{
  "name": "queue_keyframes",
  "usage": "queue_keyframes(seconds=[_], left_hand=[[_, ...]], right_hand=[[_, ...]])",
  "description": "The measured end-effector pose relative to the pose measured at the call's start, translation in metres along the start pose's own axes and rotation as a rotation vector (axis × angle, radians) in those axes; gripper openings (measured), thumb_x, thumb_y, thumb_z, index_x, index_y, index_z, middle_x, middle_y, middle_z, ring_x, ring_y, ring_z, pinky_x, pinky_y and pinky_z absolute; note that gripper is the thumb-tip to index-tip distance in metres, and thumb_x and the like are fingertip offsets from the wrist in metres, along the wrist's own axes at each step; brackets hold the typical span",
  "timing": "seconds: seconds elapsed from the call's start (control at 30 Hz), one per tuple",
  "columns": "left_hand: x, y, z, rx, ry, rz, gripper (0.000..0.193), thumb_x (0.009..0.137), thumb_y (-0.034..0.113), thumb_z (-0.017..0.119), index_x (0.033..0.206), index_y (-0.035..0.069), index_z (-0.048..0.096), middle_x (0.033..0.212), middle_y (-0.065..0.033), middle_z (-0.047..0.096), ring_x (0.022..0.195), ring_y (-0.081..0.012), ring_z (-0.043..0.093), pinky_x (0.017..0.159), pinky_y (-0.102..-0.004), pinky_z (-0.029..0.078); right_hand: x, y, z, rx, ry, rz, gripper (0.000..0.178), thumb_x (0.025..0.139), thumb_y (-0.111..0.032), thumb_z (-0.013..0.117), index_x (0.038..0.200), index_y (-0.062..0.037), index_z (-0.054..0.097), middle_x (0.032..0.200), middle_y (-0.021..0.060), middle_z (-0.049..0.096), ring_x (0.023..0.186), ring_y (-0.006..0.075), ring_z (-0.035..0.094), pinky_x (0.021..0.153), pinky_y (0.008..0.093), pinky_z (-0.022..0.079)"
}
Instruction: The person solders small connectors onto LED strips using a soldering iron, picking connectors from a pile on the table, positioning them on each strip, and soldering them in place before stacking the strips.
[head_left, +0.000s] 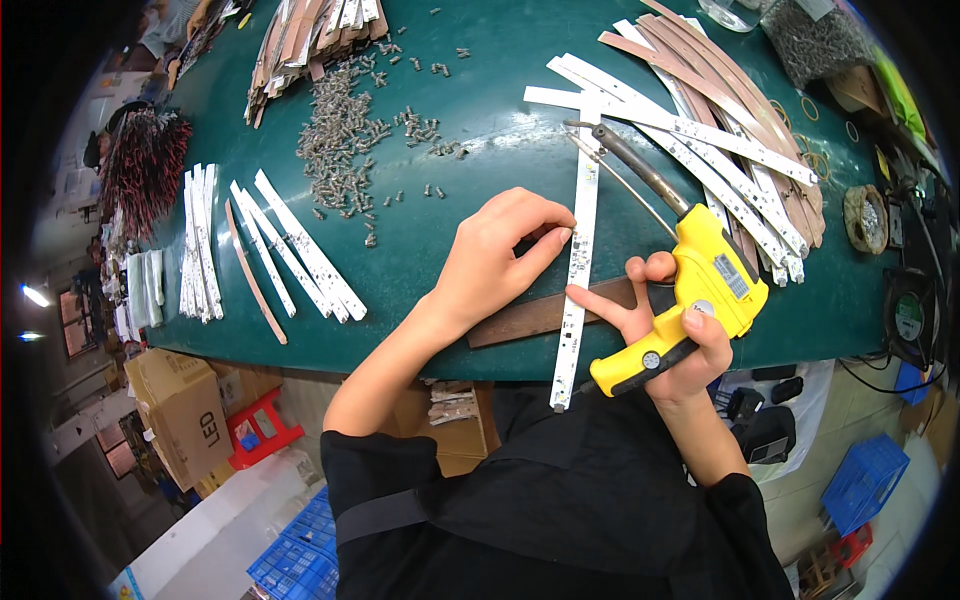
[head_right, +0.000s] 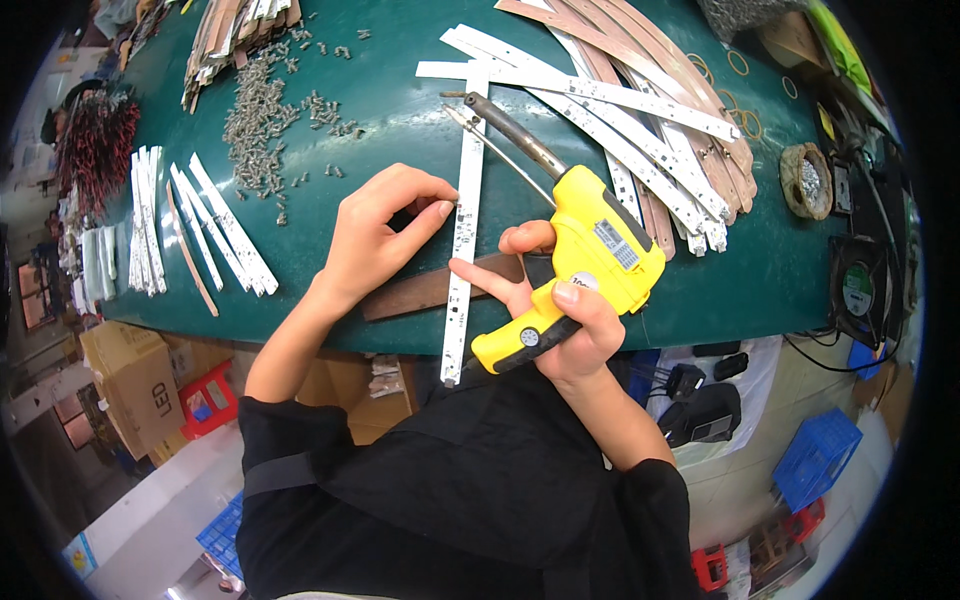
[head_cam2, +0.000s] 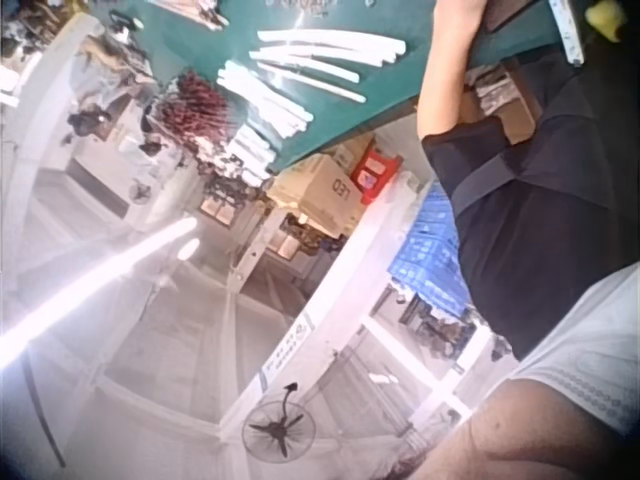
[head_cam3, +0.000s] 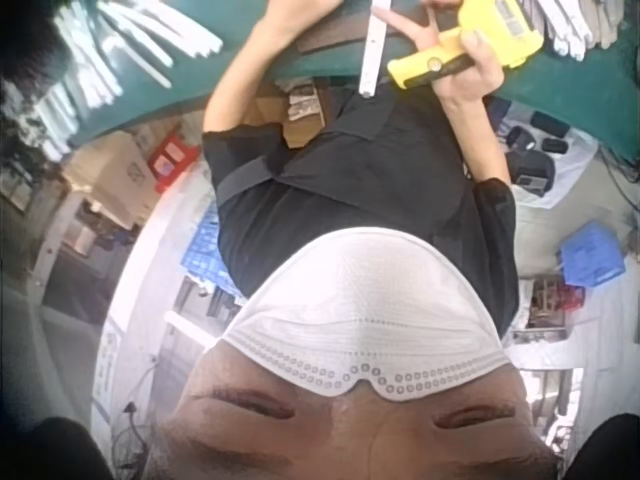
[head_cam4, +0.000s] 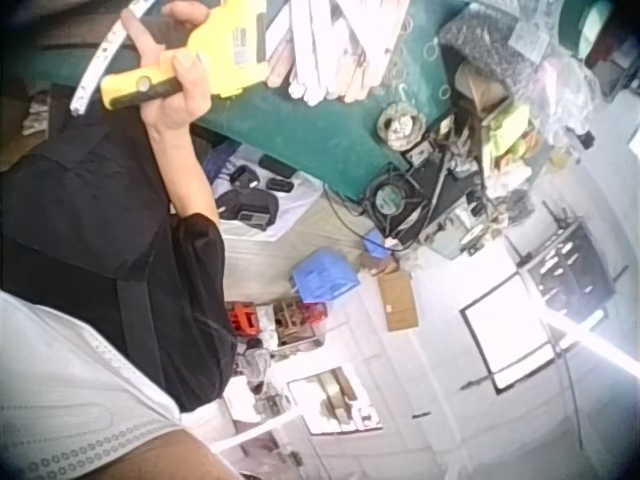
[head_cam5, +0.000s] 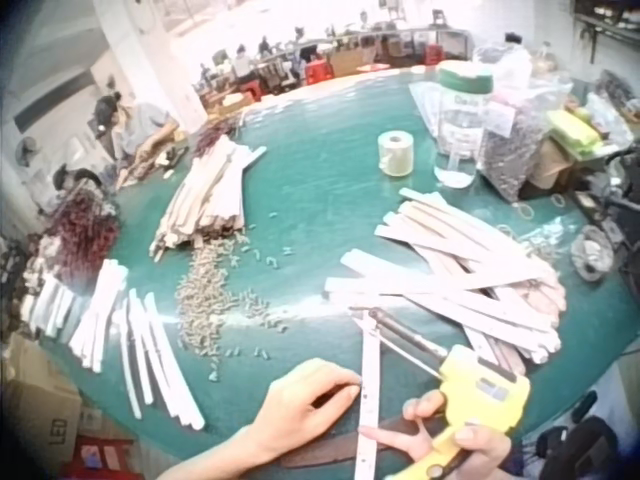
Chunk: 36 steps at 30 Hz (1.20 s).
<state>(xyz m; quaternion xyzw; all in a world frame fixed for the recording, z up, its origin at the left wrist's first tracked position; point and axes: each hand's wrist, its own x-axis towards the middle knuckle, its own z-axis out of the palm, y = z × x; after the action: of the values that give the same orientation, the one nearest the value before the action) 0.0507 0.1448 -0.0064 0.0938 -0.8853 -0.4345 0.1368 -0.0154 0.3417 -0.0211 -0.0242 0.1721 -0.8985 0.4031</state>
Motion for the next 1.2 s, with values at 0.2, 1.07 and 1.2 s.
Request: queue_keyframes(seconds=[0.2, 1.07, 1.2], left_hand=[[-0.001, -0.005, 0.004, 0.079, 0.029, 0.113, 0.011, 0.079, 0.000, 0.067, 0.090, 0.003, 0.067, 0.084, -0.0065, 0.065, 0.071, -0.0172, 0.062, 0.063, -0.0278, 0.050], [-0.007, -0.009, 0.006, 0.343, 0.022, 0.341, 0.022, 0.072, 0.000, 0.068, 0.093, 0.004, 0.062, 0.090, -0.0078, 0.058, 0.080, -0.0245, 0.058, 0.069, -0.0338, 0.049], [-0.012, -0.005, 0.000, 0.245, 0.039, 0.244, 0.024, 0.073, 0.000, 0.069, 0.095, 0.005, 0.062, 0.092, -0.0087, 0.060, 0.084, -0.0266, 0.059, 0.072, -0.0351, 0.049]], right_hand=[[0.000, -0.001, -0.001, -0.010, 0.008, 0.001, 0.066, 0.074, -0.014, 0.055, 0.136, -0.0020, 0.034, 0.111, 0.0157, 0.054, 0.115, 0.0257, 0.048, 0.098, 0.0730, 0.033], [-0.007, -0.018, 0.007, -0.003, -0.013, 0.027, 0.049, 0.071, -0.016, 0.059, 0.114, 0.0048, 0.048, 0.106, 0.0151, 0.052, 0.107, 0.0263, 0.050, 0.102, 0.0672, 0.033], [-0.016, -0.049, 0.020, -0.269, 0.075, 0.068, 0.044, 0.067, -0.020, 0.063, 0.101, 0.0063, 0.052, 0.090, 0.0132, 0.051, 0.067, 0.0146, 0.051, 0.101, 0.0523, 0.044]])
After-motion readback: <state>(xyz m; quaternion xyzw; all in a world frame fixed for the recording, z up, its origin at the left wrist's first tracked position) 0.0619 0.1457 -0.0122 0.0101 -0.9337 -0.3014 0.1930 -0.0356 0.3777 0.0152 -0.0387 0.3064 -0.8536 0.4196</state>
